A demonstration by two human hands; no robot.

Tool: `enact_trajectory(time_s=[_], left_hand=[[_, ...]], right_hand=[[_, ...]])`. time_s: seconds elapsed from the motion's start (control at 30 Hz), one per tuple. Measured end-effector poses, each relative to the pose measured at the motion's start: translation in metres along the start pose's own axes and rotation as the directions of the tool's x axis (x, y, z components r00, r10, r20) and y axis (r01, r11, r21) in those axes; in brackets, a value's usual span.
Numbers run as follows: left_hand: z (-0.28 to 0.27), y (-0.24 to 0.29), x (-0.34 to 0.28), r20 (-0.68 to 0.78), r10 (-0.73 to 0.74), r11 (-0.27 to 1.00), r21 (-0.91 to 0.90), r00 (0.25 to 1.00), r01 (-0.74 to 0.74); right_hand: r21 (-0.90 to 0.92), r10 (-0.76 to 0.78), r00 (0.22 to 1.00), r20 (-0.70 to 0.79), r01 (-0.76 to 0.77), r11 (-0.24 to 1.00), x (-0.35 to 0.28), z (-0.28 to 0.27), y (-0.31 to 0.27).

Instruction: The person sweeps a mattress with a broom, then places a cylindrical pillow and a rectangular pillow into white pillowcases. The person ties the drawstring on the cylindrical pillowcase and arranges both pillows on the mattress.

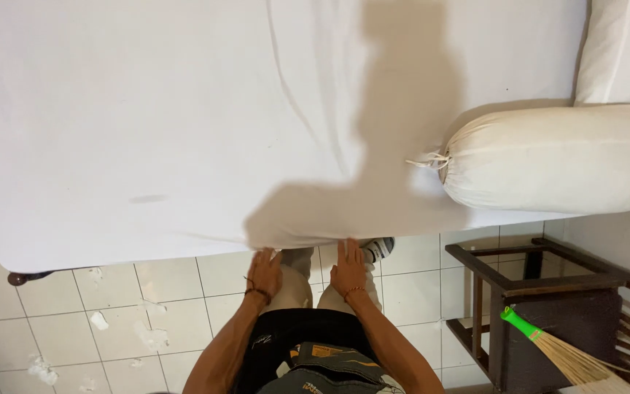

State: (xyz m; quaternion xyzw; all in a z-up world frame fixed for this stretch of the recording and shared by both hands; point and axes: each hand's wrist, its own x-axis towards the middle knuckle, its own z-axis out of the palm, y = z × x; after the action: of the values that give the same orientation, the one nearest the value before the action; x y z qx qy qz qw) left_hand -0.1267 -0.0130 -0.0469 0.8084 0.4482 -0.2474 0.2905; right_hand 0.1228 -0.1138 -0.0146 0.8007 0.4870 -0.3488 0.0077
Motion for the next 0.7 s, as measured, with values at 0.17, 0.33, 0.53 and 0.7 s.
enact_trajectory(time_s=[0.17,0.33,0.53,0.7], left_hand=[[-0.007,0.016,0.006,0.030,0.060,0.996,-0.065,0.998,-0.058],[0.004,0.003,0.052,0.129,0.021,0.991,0.127,0.991,-0.038],[0.090,-0.041,0.093,0.402,-0.288,0.954,0.047,0.869,0.295],[0.106,-0.025,0.066,0.102,-0.593,0.514,-0.715,0.798,0.474]], right_hand=[[0.029,-0.123,0.987,-0.106,0.127,0.992,0.013,0.036,0.014],[-0.091,-0.095,0.991,0.091,0.103,0.990,0.054,0.034,0.028],[-0.193,-0.017,0.958,0.286,0.075,0.978,0.065,0.073,0.084],[0.860,0.538,0.837,0.099,-0.344,0.377,0.058,0.052,0.082]])
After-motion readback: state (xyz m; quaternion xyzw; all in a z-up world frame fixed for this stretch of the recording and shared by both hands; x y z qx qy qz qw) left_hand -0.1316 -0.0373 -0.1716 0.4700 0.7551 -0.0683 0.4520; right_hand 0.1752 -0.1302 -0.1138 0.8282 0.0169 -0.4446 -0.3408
